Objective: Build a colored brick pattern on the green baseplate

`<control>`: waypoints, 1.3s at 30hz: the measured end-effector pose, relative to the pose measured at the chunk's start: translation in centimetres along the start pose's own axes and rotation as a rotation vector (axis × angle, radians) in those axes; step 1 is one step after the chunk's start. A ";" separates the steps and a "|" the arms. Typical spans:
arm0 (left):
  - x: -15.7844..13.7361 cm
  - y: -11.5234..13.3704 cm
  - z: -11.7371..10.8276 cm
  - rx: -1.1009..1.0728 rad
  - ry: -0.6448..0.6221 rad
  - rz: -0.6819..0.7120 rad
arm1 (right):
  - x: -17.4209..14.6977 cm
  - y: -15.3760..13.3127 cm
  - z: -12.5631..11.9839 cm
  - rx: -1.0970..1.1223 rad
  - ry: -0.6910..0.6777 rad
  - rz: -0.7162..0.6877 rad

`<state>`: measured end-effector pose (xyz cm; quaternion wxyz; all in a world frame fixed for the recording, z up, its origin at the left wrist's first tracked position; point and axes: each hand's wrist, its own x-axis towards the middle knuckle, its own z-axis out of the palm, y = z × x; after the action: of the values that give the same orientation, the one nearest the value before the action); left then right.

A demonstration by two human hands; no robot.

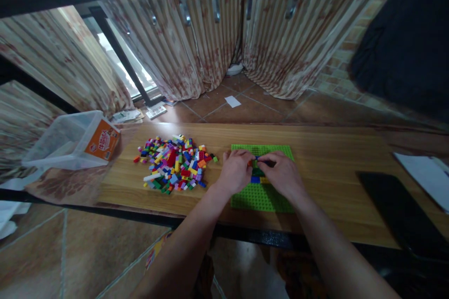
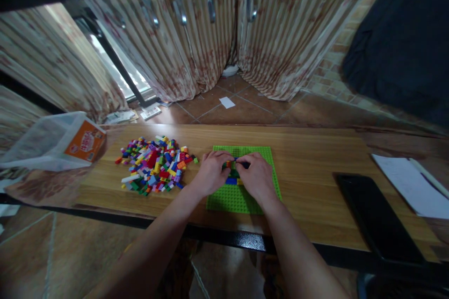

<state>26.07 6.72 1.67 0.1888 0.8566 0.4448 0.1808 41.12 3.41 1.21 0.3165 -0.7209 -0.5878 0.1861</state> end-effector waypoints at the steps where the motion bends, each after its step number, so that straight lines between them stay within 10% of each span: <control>1: 0.0 0.1 0.0 0.004 0.004 0.005 | 0.0 0.1 -0.1 0.006 -0.007 -0.017; 39: -0.7 0.3 0.3 0.209 -0.006 0.069 | 0.0 2.1 0.1 0.103 -0.074 -0.156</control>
<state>26.01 5.98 1.48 0.0934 0.8870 0.4309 0.1372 42.63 3.21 -0.31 0.3450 -0.6482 -0.6431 0.2172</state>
